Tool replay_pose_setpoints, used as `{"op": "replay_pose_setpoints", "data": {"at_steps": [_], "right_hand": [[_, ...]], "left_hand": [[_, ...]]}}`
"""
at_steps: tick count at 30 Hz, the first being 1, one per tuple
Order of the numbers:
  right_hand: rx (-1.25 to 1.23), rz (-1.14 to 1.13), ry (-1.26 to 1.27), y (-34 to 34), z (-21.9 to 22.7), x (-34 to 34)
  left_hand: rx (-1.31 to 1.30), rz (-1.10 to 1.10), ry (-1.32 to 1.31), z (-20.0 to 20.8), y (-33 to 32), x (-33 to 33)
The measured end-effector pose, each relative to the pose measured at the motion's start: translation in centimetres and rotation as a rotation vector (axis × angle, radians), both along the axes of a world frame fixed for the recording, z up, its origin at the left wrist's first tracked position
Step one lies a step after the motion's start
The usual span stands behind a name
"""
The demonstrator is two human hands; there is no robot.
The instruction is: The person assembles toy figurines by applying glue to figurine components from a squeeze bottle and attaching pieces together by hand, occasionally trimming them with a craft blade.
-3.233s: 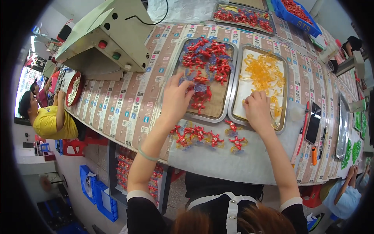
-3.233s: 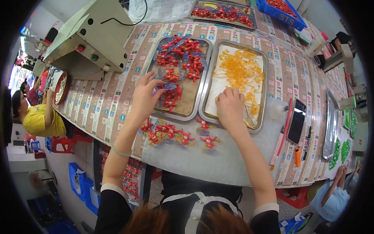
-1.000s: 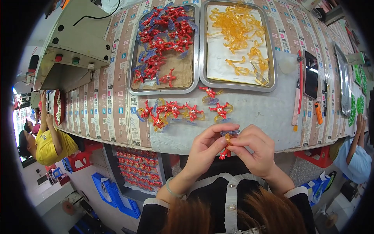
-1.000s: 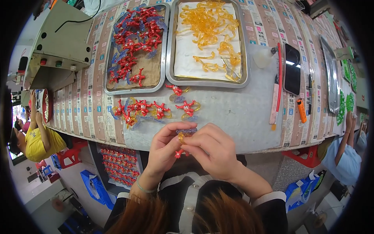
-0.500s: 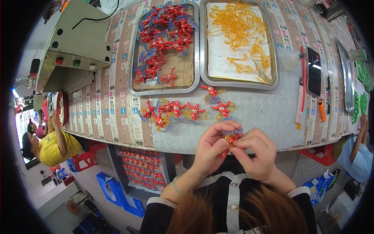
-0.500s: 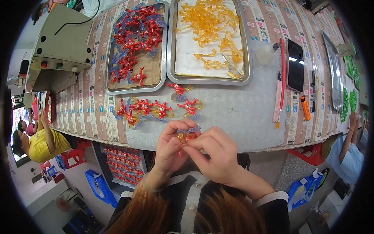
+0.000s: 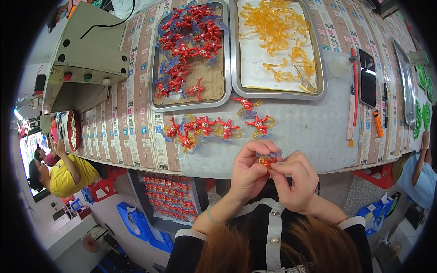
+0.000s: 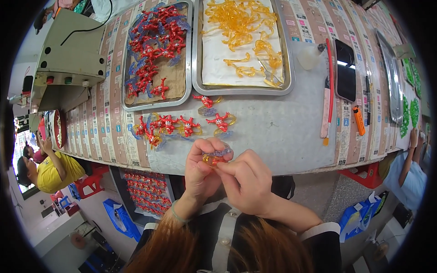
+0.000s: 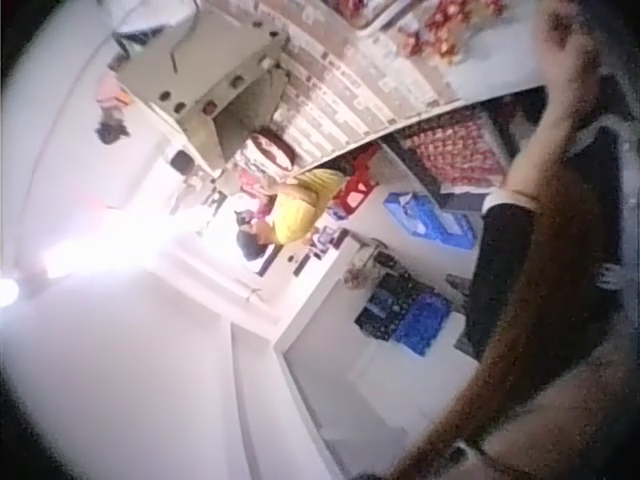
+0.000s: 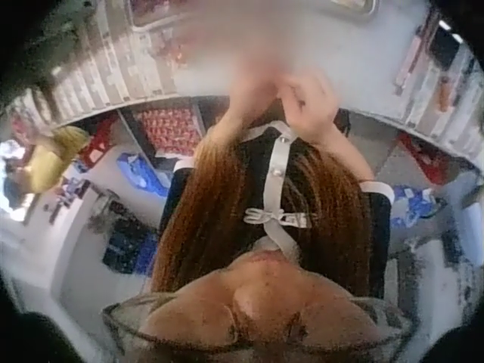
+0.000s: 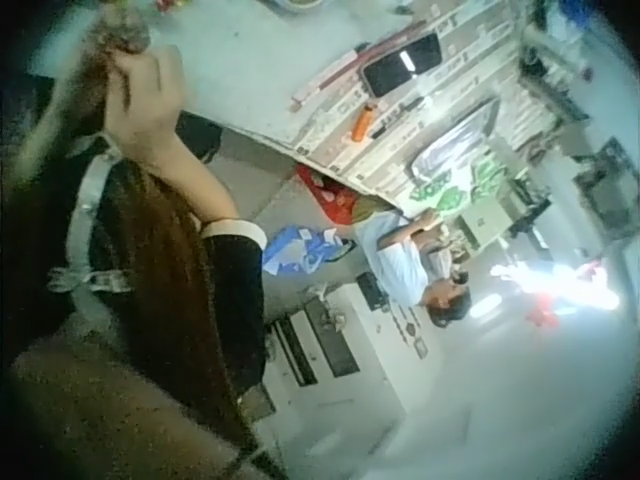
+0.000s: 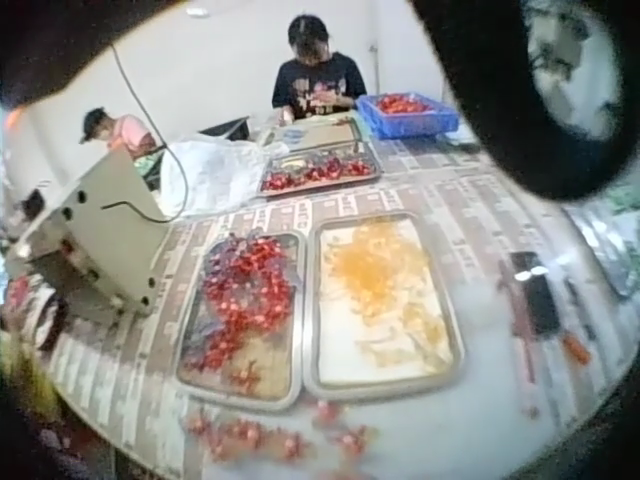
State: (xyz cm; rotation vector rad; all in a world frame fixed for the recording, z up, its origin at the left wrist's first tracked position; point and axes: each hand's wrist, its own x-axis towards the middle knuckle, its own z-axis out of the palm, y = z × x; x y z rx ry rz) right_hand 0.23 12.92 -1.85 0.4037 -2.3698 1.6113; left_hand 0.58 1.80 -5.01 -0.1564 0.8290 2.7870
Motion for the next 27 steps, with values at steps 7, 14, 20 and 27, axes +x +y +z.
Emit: {"op": "replay_pose_setpoints", "data": {"at_steps": [7,14,20,27], "right_hand": [[0.006,0.021,0.001,0.1,0.0,-0.2],[-0.580,0.010,-0.655,1.3,0.8,-1.3],[-0.277,0.073,-0.506,2.3,0.5,-1.5],[-0.216,0.104,-0.463,2.2,0.5,-1.5]], "left_hand": [[-0.027,0.028,0.017,0.3,-0.2,-0.2],[0.028,0.006,-0.219,2.1,-0.8,-1.5],[-0.202,-0.040,-0.207,1.5,-0.9,-1.4],[-0.221,-0.007,-0.162,1.9,-0.7,-1.3]]}}
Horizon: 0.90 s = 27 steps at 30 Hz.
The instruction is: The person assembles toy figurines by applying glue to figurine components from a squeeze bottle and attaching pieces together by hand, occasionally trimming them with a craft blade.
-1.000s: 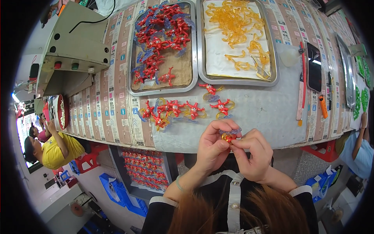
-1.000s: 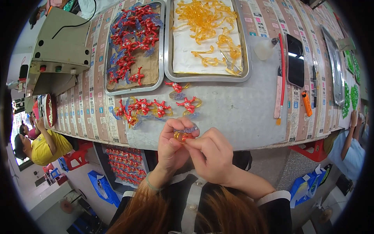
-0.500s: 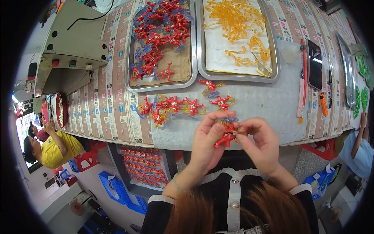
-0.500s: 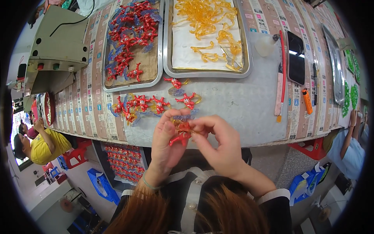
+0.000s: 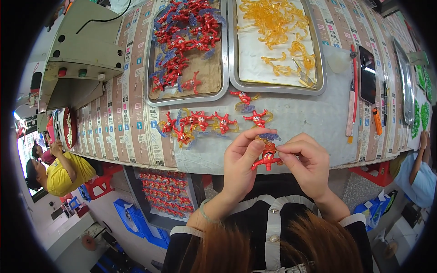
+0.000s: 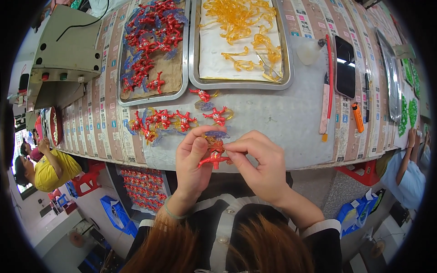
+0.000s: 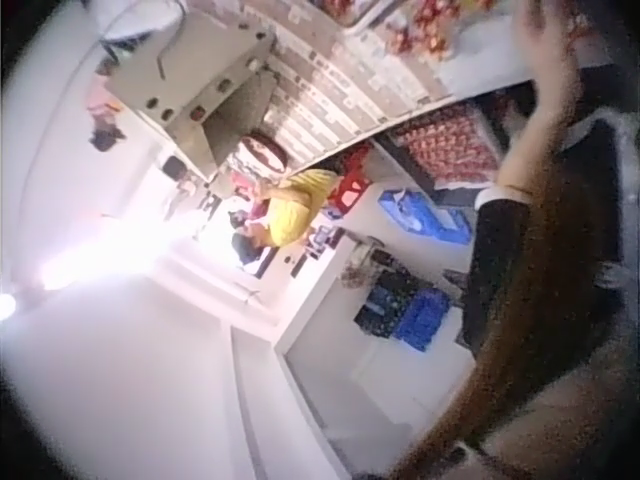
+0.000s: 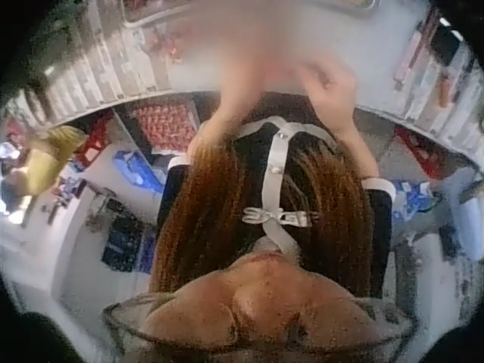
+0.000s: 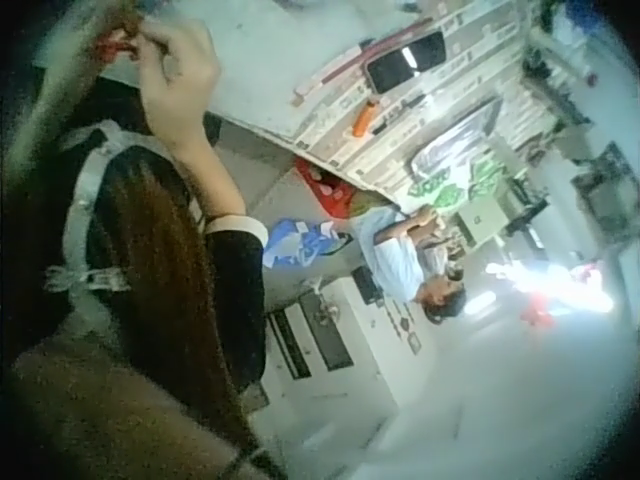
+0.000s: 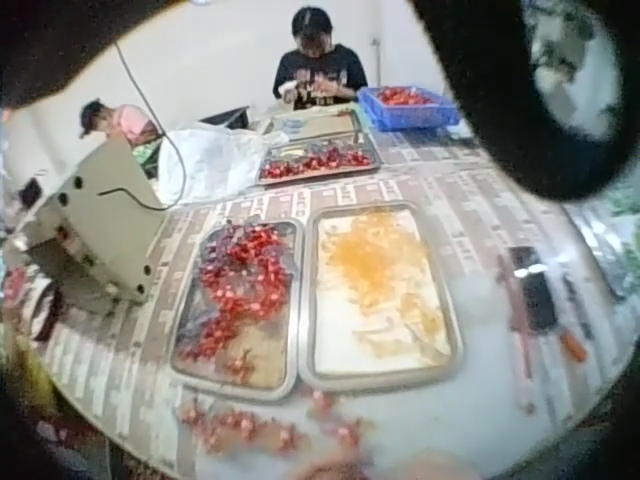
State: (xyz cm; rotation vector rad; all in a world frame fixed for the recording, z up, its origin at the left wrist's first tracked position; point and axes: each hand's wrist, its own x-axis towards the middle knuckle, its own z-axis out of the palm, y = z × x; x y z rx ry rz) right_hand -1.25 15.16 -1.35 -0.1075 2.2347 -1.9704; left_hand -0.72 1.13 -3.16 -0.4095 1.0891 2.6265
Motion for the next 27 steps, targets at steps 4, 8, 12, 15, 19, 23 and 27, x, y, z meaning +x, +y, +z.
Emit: {"op": "replay_pose_setpoints", "data": {"at_steps": [4,8,12,15,19,23,27], "right_hand": [[0.097,0.079,0.154,0.2,-0.5,-0.4],[0.188,0.132,0.173,0.1,0.4,-1.1],[0.321,0.070,0.310,-0.3,-0.2,-0.5],[0.380,0.061,0.454,0.1,-1.3,-0.2],[0.348,0.055,0.467,0.4,-1.5,-0.4],[0.203,0.074,0.229,1.4,-1.6,-1.0],[0.088,0.262,-0.039,1.5,-0.8,-1.3]], "left_hand": [[-0.040,0.067,-0.076,0.0,0.4,-0.1],[0.110,0.044,-0.180,-0.6,0.1,-0.2],[0.064,0.058,-0.177,-0.9,0.4,-0.3],[0.068,0.033,-0.189,-0.4,0.7,-0.2],[0.100,-0.102,-0.100,-1.5,-0.4,-0.2],[-0.333,-0.158,0.018,0.1,-1.1,-1.4],[-1.138,-0.320,0.828,0.4,-1.4,-1.1]]}}
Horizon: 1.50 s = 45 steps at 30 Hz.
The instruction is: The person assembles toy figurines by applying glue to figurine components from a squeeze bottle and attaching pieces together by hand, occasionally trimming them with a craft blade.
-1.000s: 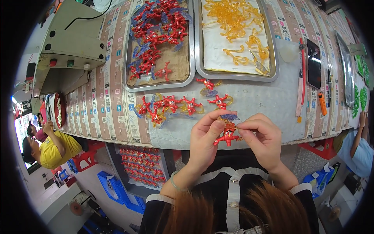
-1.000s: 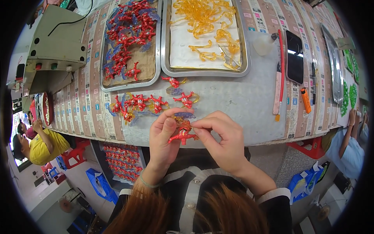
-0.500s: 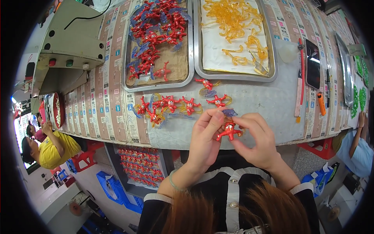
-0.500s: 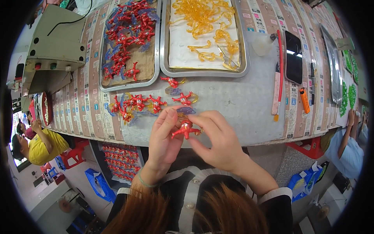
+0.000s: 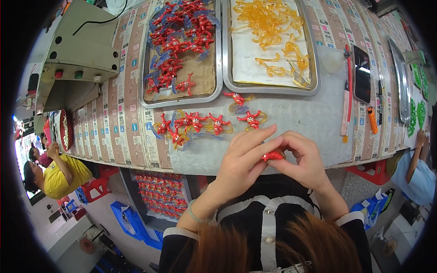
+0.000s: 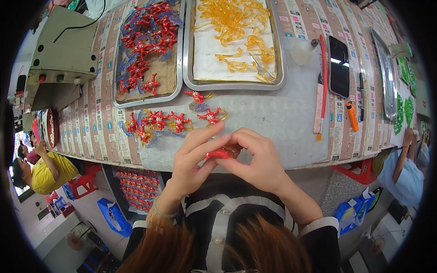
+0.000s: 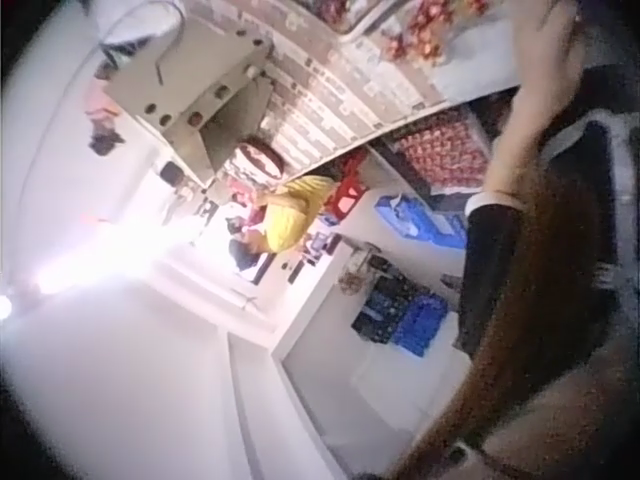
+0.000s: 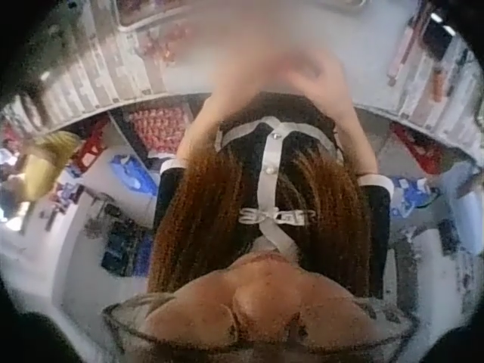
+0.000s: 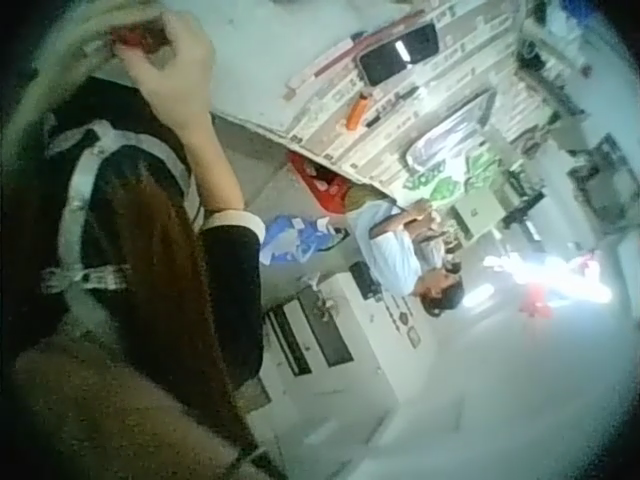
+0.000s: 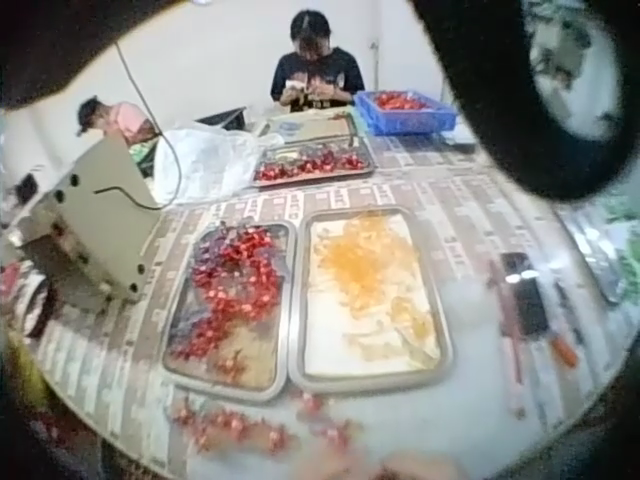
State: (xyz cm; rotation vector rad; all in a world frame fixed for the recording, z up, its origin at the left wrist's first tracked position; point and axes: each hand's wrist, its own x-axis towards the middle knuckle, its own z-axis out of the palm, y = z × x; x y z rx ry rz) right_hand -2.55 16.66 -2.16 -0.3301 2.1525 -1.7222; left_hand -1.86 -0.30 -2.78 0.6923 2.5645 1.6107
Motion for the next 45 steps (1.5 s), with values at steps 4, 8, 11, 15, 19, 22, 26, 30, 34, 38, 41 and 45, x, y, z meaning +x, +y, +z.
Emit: {"op": "replay_pose_setpoints", "data": {"at_steps": [4,8,11,15,19,22,26,30,34,38,41,45], "right_hand": [[-0.356,-0.244,-0.284,-0.7,0.8,0.6],[0.026,-0.191,0.199,-0.4,0.8,0.4],[0.072,-0.221,0.197,-0.6,0.6,0.6],[-0.023,-0.382,0.068,-1.1,-0.5,1.4],[-0.009,-0.427,0.154,-1.4,-0.9,1.8],[0.020,-0.420,0.240,-1.2,-1.0,1.8],[0.087,-0.384,0.323,-1.2,-1.3,1.5],[0.113,-0.384,0.250,-1.2,-1.6,1.6],[0.066,-0.382,0.166,-1.0,-1.6,1.7],[0.055,-0.348,0.119,-1.0,-1.5,1.6],[0.063,-0.326,0.120,-0.9,-1.4,1.4],[0.007,-0.268,0.061,-0.2,-1.2,0.8]], "left_hand": [[0.313,0.170,-0.355,-0.4,0.6,0.7],[0.486,0.221,-0.725,-0.2,0.7,1.0],[0.439,0.233,-0.721,0.1,0.5,1.3],[0.701,0.304,-0.811,0.2,1.6,1.3],[0.847,0.327,-0.909,-0.6,1.9,1.3],[0.865,0.311,-0.963,-1.2,2.0,1.3],[0.805,0.340,-0.941,-0.9,2.0,1.1],[0.726,0.390,-0.855,-1.0,2.2,1.1],[0.376,0.374,-0.608,-0.8,1.9,1.0],[0.163,0.340,-0.395,0.0,1.8,0.6],[0.058,0.304,-0.343,0.3,1.6,0.6],[0.083,0.246,-0.461,-0.4,0.8,-0.3]]}}
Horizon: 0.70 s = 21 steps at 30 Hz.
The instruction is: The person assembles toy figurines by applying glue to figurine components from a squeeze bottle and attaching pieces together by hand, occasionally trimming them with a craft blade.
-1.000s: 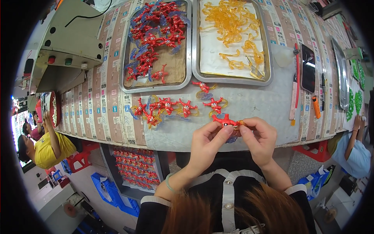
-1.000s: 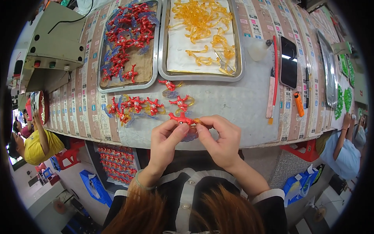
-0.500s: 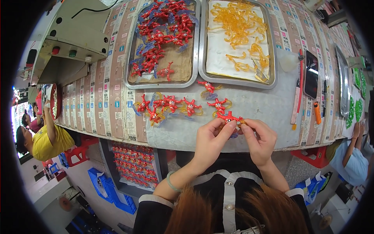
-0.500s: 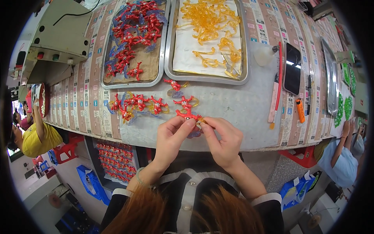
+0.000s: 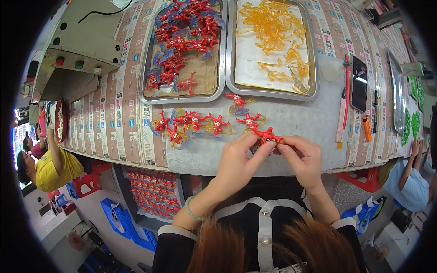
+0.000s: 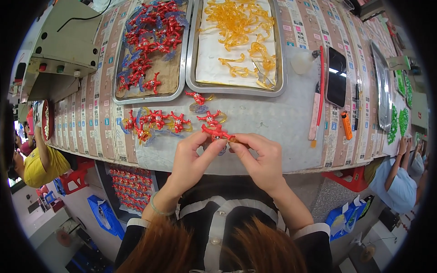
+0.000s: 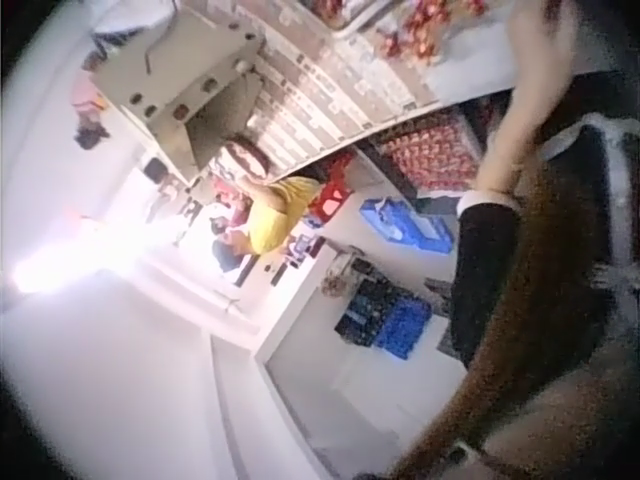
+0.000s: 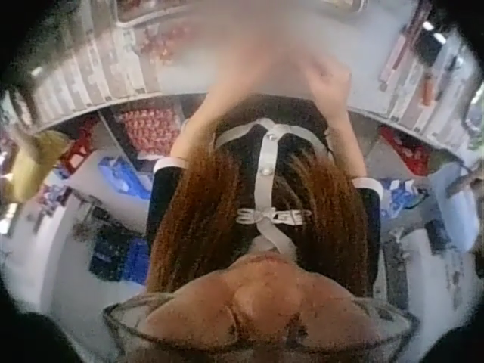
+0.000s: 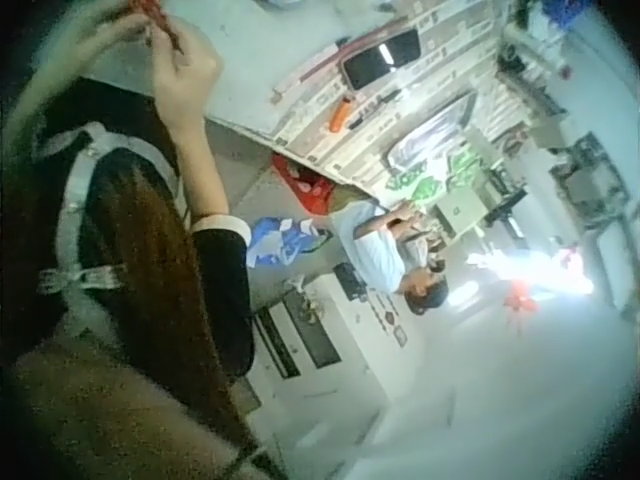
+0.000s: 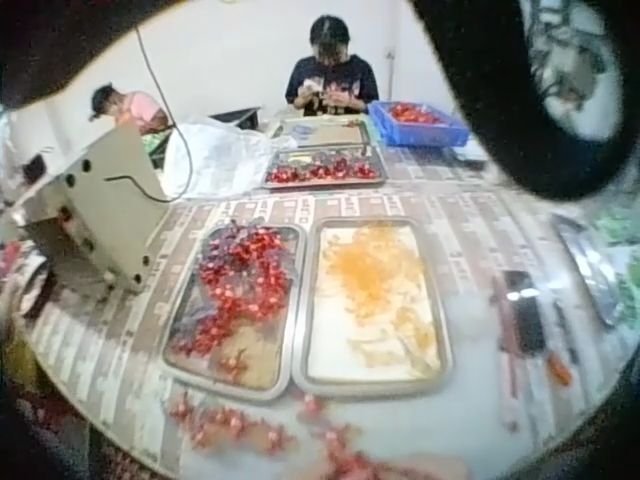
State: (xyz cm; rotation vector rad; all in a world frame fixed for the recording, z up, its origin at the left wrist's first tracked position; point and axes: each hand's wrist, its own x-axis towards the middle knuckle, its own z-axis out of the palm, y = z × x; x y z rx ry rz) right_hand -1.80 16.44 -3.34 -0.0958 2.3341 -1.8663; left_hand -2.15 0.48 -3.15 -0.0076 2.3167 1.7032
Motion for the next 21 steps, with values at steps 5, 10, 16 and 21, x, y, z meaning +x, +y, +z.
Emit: {"op": "replay_pose_setpoints", "data": {"at_steps": [5,10,16,21], "right_hand": [[-0.025,-0.021,0.178,0.3,0.6,0.9],[0.168,-0.006,0.724,0.1,-0.8,1.2],[0.337,0.170,0.882,1.0,-1.3,1.0],[0.378,-0.052,0.663,2.8,-0.2,-0.2]], "left_hand": [[0.720,0.034,0.010,0.3,1.0,0.6],[1.215,-0.160,-0.521,-1.2,0.0,0.1],[1.261,-0.082,-0.732,-0.7,-1.0,-0.3],[1.257,0.053,-0.585,-1.2,-2.3,-0.2]]}}
